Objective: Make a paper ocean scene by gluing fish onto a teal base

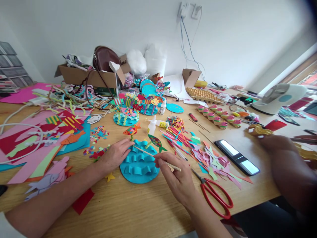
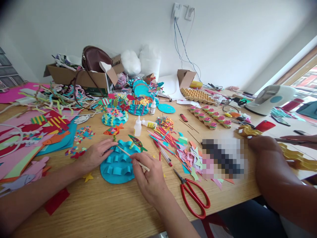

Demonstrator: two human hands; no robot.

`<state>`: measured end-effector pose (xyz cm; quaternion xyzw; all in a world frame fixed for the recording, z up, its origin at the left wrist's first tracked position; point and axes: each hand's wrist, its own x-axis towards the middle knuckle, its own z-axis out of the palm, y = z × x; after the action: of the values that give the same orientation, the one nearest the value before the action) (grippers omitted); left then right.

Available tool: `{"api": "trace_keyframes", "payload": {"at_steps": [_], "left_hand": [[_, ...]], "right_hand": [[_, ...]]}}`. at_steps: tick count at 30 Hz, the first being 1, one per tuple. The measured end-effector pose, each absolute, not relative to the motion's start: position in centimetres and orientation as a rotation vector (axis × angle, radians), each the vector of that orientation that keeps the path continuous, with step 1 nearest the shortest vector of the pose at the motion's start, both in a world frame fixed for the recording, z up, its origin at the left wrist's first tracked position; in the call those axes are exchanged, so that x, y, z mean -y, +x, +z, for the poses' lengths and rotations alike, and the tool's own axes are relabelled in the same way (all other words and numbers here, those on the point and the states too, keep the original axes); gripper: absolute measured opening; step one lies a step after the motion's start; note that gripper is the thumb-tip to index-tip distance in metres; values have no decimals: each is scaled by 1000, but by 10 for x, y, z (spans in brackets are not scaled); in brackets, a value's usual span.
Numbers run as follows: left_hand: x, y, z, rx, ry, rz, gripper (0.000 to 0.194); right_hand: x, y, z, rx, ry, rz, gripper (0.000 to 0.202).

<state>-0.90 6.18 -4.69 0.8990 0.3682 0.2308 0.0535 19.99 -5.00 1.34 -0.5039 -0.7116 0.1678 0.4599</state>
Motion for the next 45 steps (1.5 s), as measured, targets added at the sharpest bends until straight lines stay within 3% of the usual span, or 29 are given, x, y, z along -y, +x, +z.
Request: {"api": "trace_keyframes", "payload": {"at_steps": [45], "left_hand": [[-57, -7, -40, -1049, 2741, 759, 37]], "right_hand": [[57, 214, 6, 1857, -1181, 493, 19]]}}
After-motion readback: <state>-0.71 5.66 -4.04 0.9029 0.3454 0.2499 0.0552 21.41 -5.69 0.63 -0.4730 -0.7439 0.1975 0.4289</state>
